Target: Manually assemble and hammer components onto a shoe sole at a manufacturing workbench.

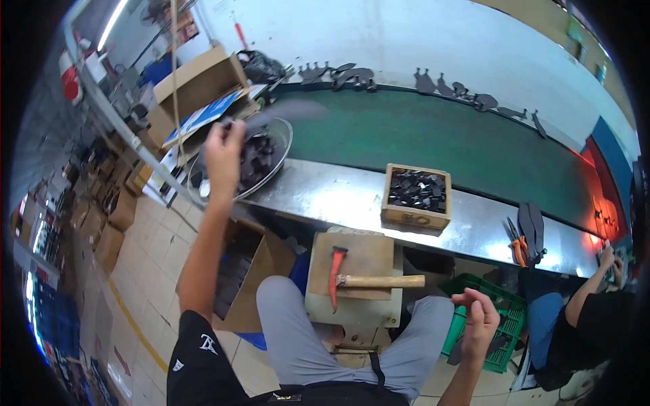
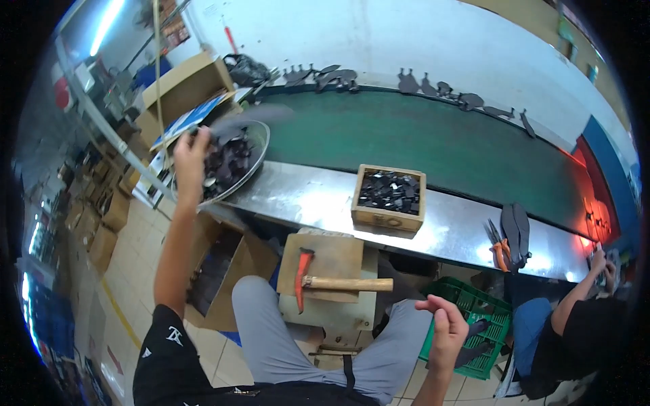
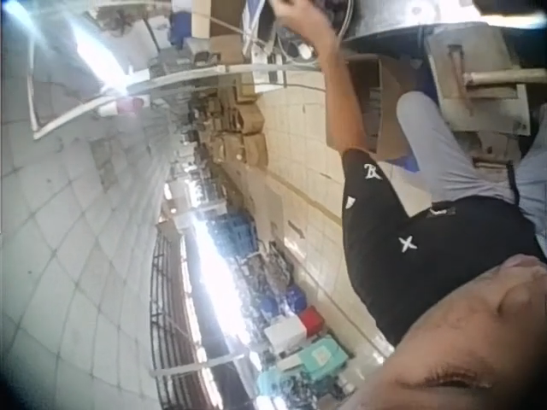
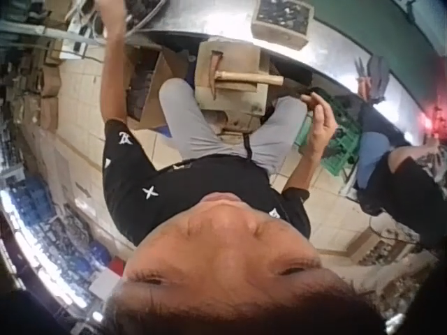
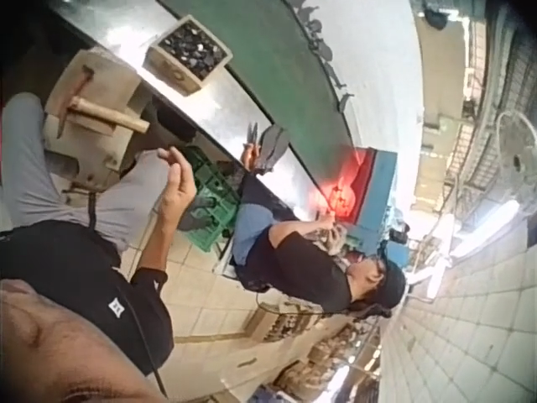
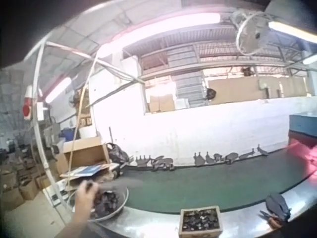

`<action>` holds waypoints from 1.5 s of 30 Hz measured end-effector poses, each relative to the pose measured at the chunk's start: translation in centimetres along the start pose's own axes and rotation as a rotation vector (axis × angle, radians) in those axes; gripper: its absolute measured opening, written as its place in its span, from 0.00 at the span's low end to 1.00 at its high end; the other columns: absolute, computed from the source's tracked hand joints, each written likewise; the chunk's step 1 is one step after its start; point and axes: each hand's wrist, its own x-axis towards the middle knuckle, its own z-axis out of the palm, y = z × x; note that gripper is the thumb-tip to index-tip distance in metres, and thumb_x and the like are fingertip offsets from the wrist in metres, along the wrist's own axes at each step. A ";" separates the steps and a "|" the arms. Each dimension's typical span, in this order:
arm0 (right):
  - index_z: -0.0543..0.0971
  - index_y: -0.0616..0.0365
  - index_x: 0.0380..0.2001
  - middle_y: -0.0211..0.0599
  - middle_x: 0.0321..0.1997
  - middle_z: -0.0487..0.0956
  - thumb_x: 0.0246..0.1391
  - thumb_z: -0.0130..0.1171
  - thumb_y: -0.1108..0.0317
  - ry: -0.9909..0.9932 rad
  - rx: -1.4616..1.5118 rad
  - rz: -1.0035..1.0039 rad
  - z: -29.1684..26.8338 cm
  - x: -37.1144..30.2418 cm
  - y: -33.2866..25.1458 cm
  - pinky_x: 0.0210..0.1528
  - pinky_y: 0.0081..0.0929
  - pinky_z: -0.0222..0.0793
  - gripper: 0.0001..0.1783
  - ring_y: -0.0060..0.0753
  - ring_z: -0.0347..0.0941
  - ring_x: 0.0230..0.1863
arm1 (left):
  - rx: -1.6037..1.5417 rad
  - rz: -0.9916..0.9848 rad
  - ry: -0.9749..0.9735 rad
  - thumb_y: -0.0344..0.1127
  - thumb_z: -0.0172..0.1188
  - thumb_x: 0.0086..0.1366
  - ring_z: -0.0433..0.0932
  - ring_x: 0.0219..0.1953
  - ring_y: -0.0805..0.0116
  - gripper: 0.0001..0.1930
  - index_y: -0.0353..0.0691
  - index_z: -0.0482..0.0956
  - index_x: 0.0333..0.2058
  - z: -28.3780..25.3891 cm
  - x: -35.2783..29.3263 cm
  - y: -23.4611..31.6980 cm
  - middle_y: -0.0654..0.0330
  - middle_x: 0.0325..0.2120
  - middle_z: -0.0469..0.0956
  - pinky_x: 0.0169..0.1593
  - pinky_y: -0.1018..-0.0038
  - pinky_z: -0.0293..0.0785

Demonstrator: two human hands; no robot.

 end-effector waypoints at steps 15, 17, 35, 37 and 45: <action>0.79 0.65 0.45 0.42 0.23 0.78 0.57 0.61 0.52 0.682 -1.212 -0.368 -27.9 17.4 7.9 0.41 0.41 0.76 0.25 0.50 0.80 0.33 | 0.492 0.259 -0.259 0.42 0.56 0.69 0.74 0.55 0.48 0.22 0.29 0.72 0.52 6.6 8.7 -15.1 0.42 0.52 0.76 0.59 0.64 0.66; 0.81 0.66 0.42 0.45 0.23 0.80 0.55 0.62 0.51 0.568 -1.303 -0.269 -32.1 20.1 9.0 0.41 0.43 0.76 0.25 0.50 0.81 0.34 | 0.454 0.300 -0.336 0.39 0.56 0.68 0.74 0.55 0.49 0.20 0.29 0.73 0.52 8.8 4.9 -9.5 0.43 0.52 0.76 0.60 0.64 0.66; 0.80 0.63 0.44 0.31 0.27 0.78 0.71 0.46 0.58 -0.605 -0.262 -0.182 12.6 12.7 -13.1 0.25 0.16 0.70 0.19 0.15 0.72 0.23 | -0.285 0.738 -0.256 0.36 0.73 0.51 0.68 0.55 0.52 0.35 0.36 0.69 0.57 9.2 -16.1 11.9 0.54 0.47 0.75 0.58 0.61 0.68; 0.79 0.64 0.47 0.36 0.30 0.79 0.70 0.49 0.58 -0.583 -0.148 -0.181 13.1 10.9 -9.5 0.31 0.20 0.72 0.19 0.21 0.75 0.29 | -0.096 0.817 -0.288 0.39 0.71 0.54 0.70 0.42 0.60 0.28 0.39 0.72 0.52 5.1 -17.4 9.7 0.58 0.39 0.77 0.47 0.65 0.68; 0.59 0.57 0.66 0.49 0.48 0.76 0.49 0.67 0.52 -0.881 -1.282 -0.417 7.7 4.9 6.2 0.40 0.43 0.74 0.46 0.53 0.78 0.41 | -0.827 0.049 -1.492 0.42 0.71 0.56 0.68 0.39 0.70 0.38 0.37 0.62 0.60 -6.2 -19.7 8.6 0.60 0.36 0.67 0.45 0.72 0.66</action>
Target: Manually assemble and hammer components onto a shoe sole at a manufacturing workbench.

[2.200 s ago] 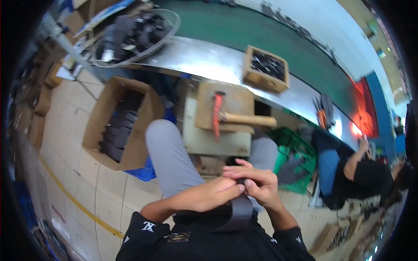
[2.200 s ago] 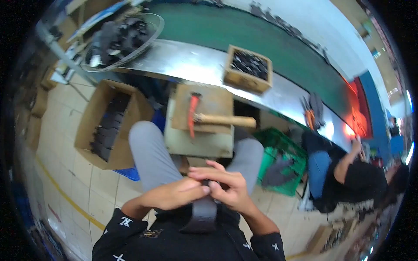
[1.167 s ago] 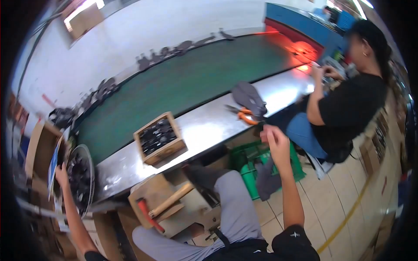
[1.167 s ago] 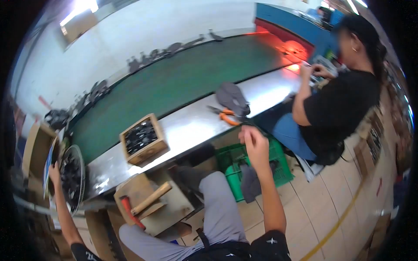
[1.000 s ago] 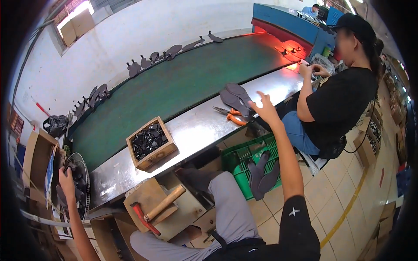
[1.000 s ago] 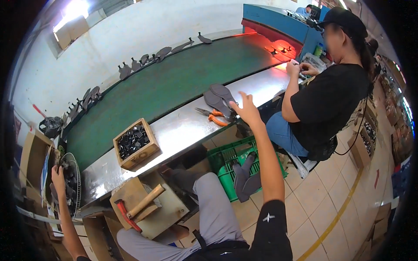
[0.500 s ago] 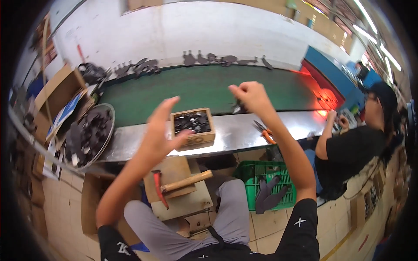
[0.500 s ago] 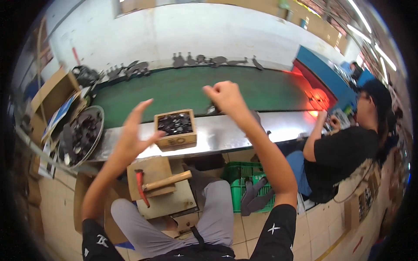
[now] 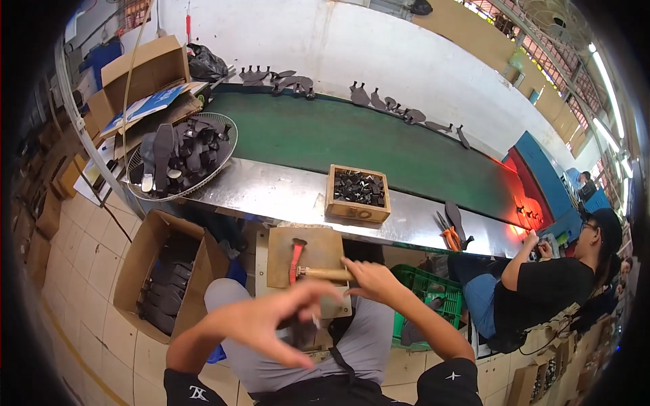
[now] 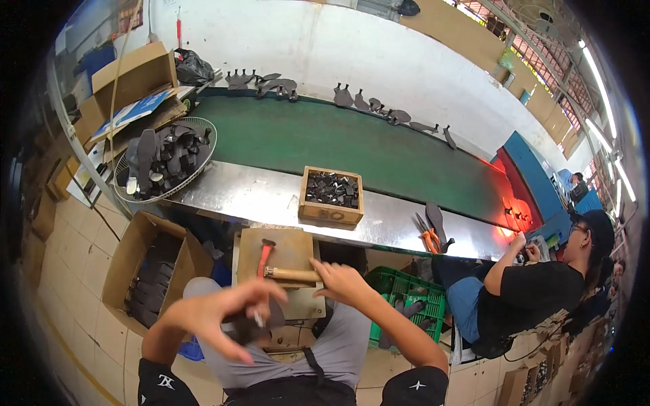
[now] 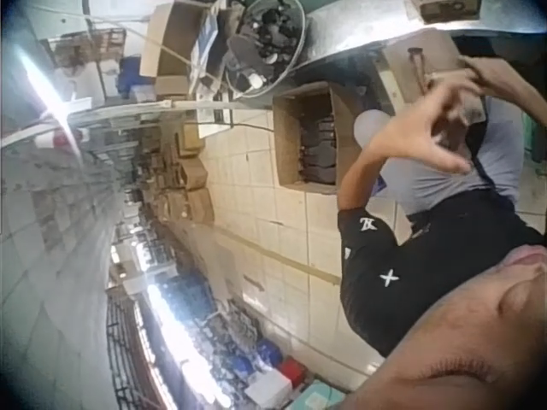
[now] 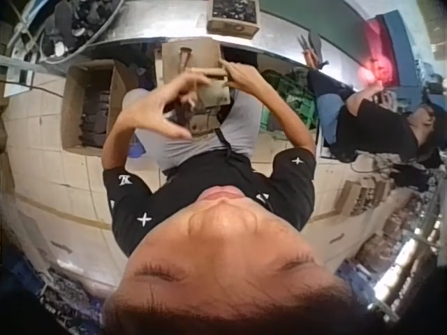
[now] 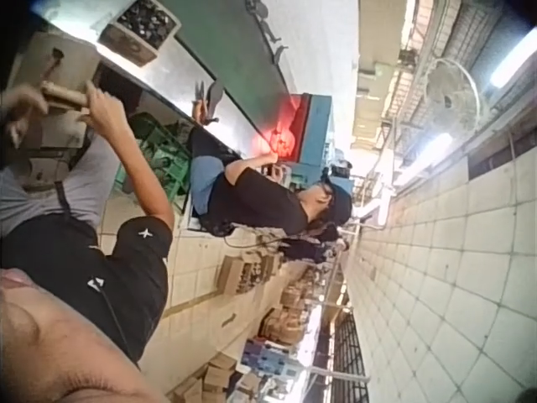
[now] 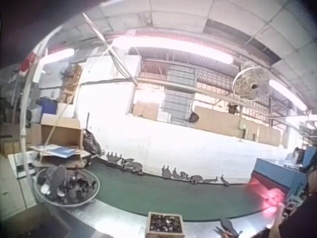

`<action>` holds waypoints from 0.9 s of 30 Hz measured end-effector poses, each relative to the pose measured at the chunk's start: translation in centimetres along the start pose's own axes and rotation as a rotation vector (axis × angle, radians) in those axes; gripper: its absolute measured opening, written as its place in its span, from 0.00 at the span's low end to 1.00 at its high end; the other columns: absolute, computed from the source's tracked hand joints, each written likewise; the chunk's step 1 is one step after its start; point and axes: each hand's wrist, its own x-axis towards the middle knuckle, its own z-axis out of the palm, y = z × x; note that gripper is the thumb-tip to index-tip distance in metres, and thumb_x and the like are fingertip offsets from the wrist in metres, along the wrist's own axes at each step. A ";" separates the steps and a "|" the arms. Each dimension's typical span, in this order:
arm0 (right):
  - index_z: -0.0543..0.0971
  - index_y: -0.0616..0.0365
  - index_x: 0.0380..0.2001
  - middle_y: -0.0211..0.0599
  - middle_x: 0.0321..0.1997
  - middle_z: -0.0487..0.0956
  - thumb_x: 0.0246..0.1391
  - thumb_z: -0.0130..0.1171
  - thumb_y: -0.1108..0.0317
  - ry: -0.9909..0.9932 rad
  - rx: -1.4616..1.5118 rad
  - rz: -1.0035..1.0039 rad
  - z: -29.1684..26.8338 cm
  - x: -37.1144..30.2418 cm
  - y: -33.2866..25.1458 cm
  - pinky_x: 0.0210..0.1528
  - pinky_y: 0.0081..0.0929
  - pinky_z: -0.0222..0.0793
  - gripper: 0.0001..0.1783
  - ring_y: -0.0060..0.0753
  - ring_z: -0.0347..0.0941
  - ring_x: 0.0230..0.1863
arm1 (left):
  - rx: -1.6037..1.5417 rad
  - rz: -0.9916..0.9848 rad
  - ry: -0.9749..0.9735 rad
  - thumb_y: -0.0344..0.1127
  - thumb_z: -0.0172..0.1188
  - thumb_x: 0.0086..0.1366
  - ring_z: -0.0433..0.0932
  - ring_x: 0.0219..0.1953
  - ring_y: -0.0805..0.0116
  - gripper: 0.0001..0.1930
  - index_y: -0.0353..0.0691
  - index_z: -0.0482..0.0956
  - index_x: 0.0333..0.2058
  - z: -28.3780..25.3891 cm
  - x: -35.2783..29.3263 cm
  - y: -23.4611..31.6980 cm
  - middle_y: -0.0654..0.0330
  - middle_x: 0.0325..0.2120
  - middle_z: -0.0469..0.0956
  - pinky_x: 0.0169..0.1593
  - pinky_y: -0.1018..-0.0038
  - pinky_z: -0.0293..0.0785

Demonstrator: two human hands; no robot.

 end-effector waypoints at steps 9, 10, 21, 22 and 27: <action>0.81 0.60 0.35 0.43 0.24 0.78 0.51 0.66 0.71 0.533 0.601 0.463 6.2 -11.9 -0.4 0.31 0.26 0.71 0.08 0.30 0.76 0.24 | 1.020 0.263 -0.550 0.27 0.63 0.54 0.73 0.41 0.62 0.16 0.37 0.77 0.44 1.1 2.0 5.4 0.57 0.35 0.69 0.68 0.55 0.59; 0.82 0.61 0.33 0.39 0.26 0.80 0.54 0.66 0.69 0.417 0.719 0.709 4.6 -12.8 -2.0 0.34 0.23 0.71 0.07 0.19 0.75 0.28 | 0.951 0.260 -0.376 0.26 0.61 0.55 0.75 0.41 0.62 0.13 0.38 0.78 0.41 0.5 2.4 4.7 0.57 0.34 0.70 0.69 0.52 0.57; 0.75 0.58 0.30 0.28 0.15 0.71 0.63 0.60 0.59 1.024 1.800 0.757 3.3 -19.4 -0.8 0.24 0.23 0.66 0.14 0.21 0.69 0.17 | 0.707 0.099 0.441 0.16 0.46 0.63 0.74 0.48 0.57 0.09 0.33 0.74 0.37 -9.4 9.8 -18.3 0.51 0.41 0.75 0.55 0.71 0.66; 0.76 0.59 0.28 0.29 0.15 0.72 0.63 0.60 0.59 1.108 1.388 0.847 3.6 -20.1 -0.9 0.23 0.22 0.66 0.15 0.21 0.70 0.18 | 0.704 0.069 0.421 0.16 0.46 0.63 0.74 0.49 0.58 0.09 0.33 0.74 0.37 -9.5 9.7 -19.5 0.51 0.41 0.74 0.55 0.71 0.66; 0.80 0.60 0.26 0.32 0.24 0.81 0.54 0.64 0.66 1.217 1.178 0.614 7.9 -22.3 -1.0 0.31 0.24 0.70 0.09 0.23 0.76 0.25 | 0.836 0.007 0.573 0.31 0.56 0.63 0.71 0.59 0.52 0.20 0.32 0.74 0.53 -12.9 6.1 -19.9 0.50 0.53 0.73 0.64 0.64 0.62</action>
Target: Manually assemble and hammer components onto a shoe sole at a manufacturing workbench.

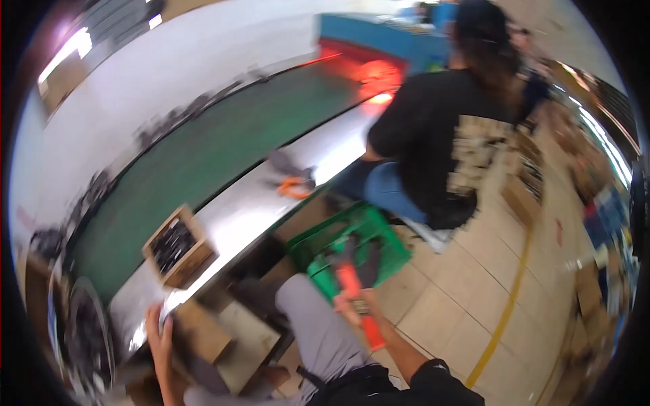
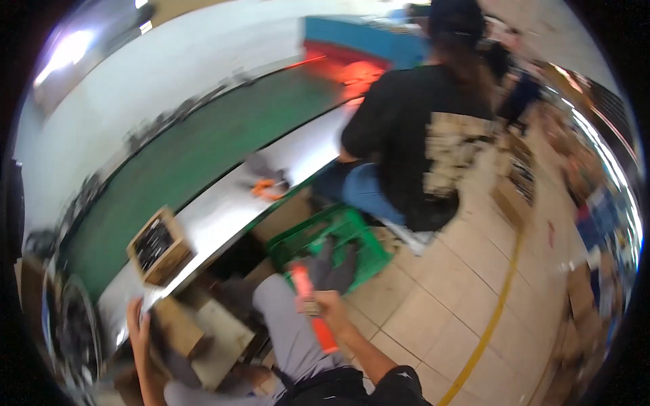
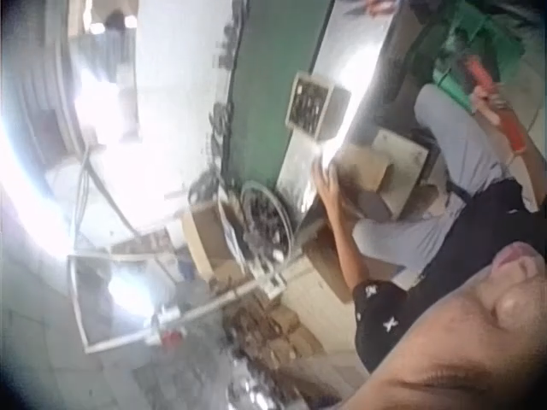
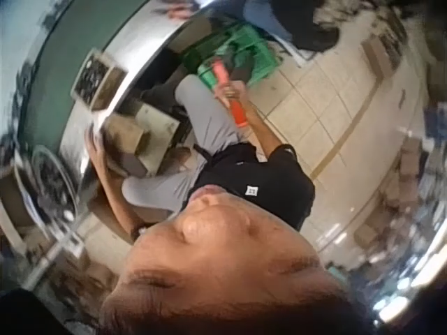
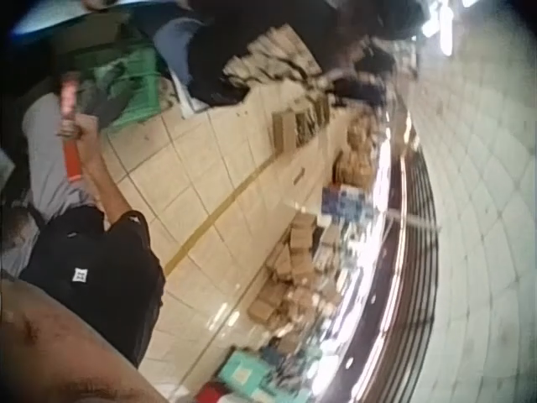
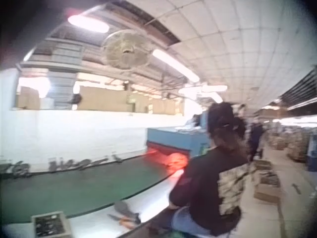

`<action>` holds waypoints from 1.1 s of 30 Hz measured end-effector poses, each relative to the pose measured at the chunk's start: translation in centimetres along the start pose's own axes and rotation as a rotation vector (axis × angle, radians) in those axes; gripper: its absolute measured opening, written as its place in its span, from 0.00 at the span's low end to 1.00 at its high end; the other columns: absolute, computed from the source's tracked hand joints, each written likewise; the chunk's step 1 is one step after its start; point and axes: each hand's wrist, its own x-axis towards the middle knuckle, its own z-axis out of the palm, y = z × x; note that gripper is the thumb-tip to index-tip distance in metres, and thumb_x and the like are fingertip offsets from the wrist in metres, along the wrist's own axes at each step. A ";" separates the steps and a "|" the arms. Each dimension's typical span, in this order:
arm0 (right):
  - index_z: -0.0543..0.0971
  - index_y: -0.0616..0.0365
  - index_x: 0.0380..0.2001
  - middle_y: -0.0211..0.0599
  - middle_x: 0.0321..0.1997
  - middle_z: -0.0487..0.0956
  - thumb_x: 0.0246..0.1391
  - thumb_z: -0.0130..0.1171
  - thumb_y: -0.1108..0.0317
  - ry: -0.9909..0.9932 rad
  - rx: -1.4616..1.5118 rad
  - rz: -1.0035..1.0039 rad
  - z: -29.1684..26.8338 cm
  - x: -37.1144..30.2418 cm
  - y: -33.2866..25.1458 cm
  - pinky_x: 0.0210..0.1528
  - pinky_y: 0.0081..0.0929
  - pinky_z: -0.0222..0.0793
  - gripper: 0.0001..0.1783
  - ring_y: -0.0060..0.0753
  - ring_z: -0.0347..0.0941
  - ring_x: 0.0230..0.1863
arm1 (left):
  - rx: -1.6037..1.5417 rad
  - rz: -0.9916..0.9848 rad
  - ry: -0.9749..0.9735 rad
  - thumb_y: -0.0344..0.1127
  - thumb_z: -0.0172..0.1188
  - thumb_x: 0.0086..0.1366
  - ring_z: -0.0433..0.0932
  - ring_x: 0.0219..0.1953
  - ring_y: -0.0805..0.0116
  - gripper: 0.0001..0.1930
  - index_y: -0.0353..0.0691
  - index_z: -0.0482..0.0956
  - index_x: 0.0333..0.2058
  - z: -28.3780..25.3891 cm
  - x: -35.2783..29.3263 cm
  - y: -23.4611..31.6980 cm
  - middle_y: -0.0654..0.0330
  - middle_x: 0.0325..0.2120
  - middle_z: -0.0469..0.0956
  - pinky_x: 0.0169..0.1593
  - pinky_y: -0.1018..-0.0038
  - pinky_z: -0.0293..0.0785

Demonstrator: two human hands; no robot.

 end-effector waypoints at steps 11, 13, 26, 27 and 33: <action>0.71 0.56 0.19 0.19 0.12 0.61 0.63 0.58 0.63 0.059 -0.261 0.305 1.9 -3.7 4.3 0.14 0.17 0.46 0.18 0.10 0.52 0.12 | 0.294 0.022 -0.303 0.34 0.65 0.57 0.82 0.37 0.52 0.12 0.37 0.82 0.39 4.6 19.9 2.8 0.52 0.33 0.83 0.42 0.62 0.77; 0.72 0.55 0.21 0.18 0.12 0.62 0.63 0.59 0.62 -0.061 -0.148 0.330 1.9 -5.3 3.9 0.14 0.17 0.46 0.17 0.10 0.53 0.11 | 0.313 0.019 -0.348 0.34 0.66 0.57 0.82 0.37 0.51 0.12 0.36 0.83 0.38 6.1 20.0 2.1 0.52 0.32 0.83 0.42 0.61 0.77; 0.73 0.56 0.19 0.18 0.11 0.62 0.63 0.59 0.61 -0.066 -0.042 0.229 5.4 -1.4 1.4 0.14 0.17 0.48 0.19 0.10 0.54 0.11 | 0.124 -0.185 -0.284 0.30 0.74 0.48 0.83 0.28 0.66 0.15 0.34 0.86 0.36 7.1 20.7 -0.1 0.53 0.25 0.84 0.35 0.72 0.78; 0.73 0.56 0.18 0.20 0.11 0.63 0.64 0.58 0.62 -0.065 -0.063 0.203 5.6 -0.9 1.4 0.14 0.17 0.50 0.20 0.10 0.55 0.11 | 0.125 -0.169 -0.270 0.31 0.73 0.50 0.82 0.27 0.68 0.14 0.34 0.86 0.37 7.1 20.5 0.4 0.55 0.25 0.84 0.34 0.72 0.77; 0.80 0.63 0.34 0.29 0.19 0.76 0.64 0.57 0.67 -0.188 -0.010 0.054 9.1 4.5 -3.0 0.15 0.14 0.52 0.10 0.10 0.57 0.13 | -0.355 -0.234 -0.104 0.30 0.67 0.60 0.79 0.32 0.76 0.12 0.33 0.83 0.42 3.9 16.6 7.1 0.62 0.30 0.82 0.38 0.78 0.75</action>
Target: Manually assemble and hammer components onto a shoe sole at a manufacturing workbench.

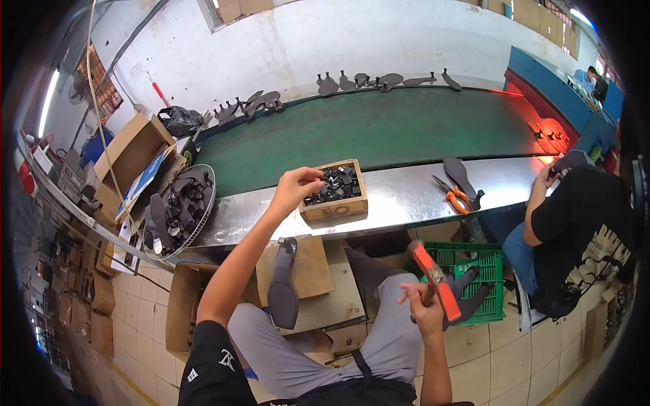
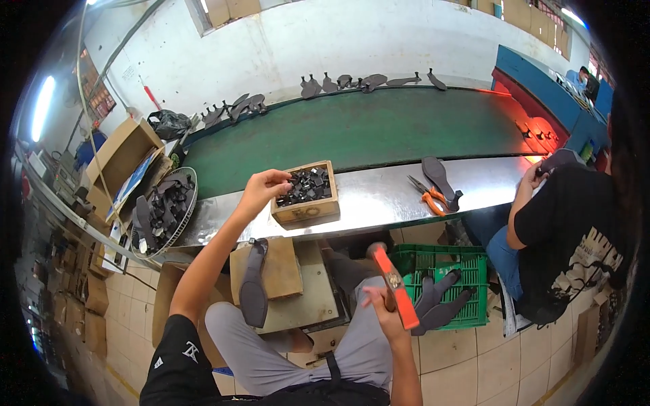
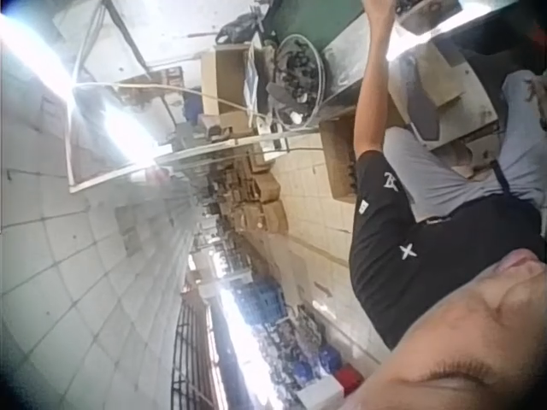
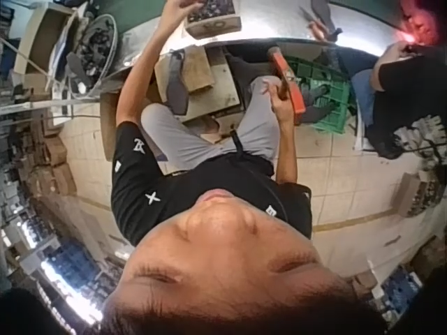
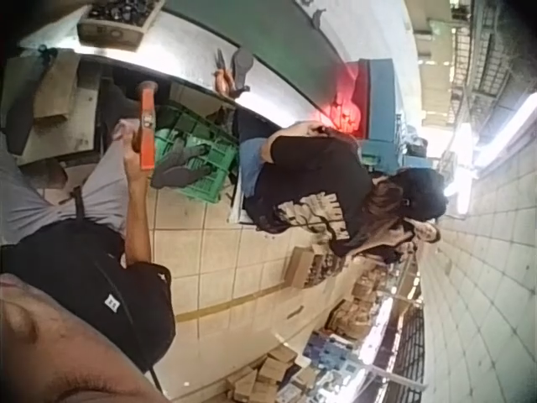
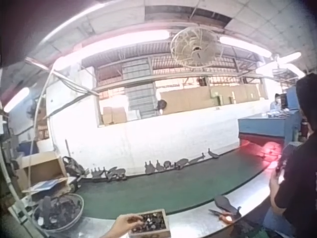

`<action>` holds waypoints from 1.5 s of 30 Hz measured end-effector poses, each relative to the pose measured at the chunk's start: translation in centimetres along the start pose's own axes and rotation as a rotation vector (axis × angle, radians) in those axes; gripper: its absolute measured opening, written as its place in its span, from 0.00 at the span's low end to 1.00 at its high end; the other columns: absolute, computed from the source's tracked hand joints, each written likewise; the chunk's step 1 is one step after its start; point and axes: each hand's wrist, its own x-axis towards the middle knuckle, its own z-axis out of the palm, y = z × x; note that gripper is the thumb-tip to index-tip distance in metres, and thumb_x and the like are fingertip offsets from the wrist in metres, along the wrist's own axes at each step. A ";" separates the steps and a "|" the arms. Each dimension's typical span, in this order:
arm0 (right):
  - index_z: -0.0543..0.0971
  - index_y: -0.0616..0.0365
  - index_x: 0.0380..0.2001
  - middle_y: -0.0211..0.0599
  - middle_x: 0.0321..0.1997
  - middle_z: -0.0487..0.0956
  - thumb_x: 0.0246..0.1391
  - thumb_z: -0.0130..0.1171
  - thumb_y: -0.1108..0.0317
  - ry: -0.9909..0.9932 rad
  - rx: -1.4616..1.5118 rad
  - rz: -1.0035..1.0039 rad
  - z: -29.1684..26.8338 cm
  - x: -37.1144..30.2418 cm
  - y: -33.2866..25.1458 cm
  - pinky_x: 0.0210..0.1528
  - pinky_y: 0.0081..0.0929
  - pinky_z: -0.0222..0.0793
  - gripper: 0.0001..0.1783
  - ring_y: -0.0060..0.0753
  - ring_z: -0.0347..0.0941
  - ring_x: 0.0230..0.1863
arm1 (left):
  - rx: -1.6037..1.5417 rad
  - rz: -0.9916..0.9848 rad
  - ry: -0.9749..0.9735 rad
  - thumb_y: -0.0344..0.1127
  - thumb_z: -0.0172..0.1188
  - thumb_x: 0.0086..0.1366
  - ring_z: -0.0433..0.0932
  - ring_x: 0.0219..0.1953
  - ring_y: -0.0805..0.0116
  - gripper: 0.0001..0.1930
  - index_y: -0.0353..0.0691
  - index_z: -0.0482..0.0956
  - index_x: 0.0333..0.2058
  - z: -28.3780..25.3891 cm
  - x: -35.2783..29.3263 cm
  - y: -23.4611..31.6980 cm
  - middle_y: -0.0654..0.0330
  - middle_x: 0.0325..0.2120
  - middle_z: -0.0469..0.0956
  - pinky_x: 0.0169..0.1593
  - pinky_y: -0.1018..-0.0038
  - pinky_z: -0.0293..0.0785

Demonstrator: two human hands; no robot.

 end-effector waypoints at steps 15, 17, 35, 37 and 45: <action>0.81 0.58 0.46 0.31 0.42 0.80 0.56 0.67 0.71 -0.443 0.173 -0.213 13.4 3.9 -11.7 0.27 0.12 0.60 0.15 0.10 0.61 0.26 | -0.842 -0.013 0.066 0.28 0.65 0.64 0.82 0.34 0.71 0.11 0.33 0.78 0.44 1.7 -21.3 11.5 0.57 0.36 0.81 0.35 0.78 0.76; 0.81 0.64 0.38 0.38 0.41 0.79 0.56 0.65 0.73 -0.406 0.056 -0.216 14.4 3.7 -11.6 0.35 0.16 0.66 0.08 0.17 0.71 0.34 | -0.824 -0.034 0.074 0.29 0.65 0.63 0.82 0.36 0.71 0.12 0.33 0.78 0.44 1.0 -21.7 9.9 0.57 0.38 0.81 0.35 0.77 0.76; 0.83 0.68 0.39 0.38 0.45 0.83 0.53 0.67 0.71 -0.683 -0.283 0.051 21.7 11.5 -0.8 0.50 0.26 0.73 0.12 0.26 0.78 0.44 | 0.362 0.212 0.375 0.40 0.68 0.55 0.78 0.42 0.64 0.13 0.43 0.83 0.38 -1.2 -19.3 -7.8 0.60 0.35 0.82 0.61 0.59 0.56; 0.82 0.66 0.40 0.39 0.40 0.83 0.52 0.65 0.73 -0.714 -0.297 0.014 22.4 11.1 -0.5 0.46 0.26 0.73 0.12 0.26 0.78 0.40 | 0.378 0.206 0.405 0.39 0.69 0.54 0.79 0.42 0.63 0.14 0.41 0.83 0.38 -1.0 -19.8 -8.4 0.59 0.35 0.82 0.61 0.60 0.57; 0.81 0.55 0.38 0.36 0.44 0.80 0.42 0.64 0.74 -0.769 -0.709 -0.448 21.7 10.4 -2.2 0.44 0.37 0.74 0.15 0.48 0.78 0.43 | 0.410 0.253 0.357 0.39 0.72 0.52 0.78 0.42 0.58 0.18 0.37 0.80 0.40 -0.9 -19.4 -10.0 0.56 0.35 0.79 0.55 0.62 0.66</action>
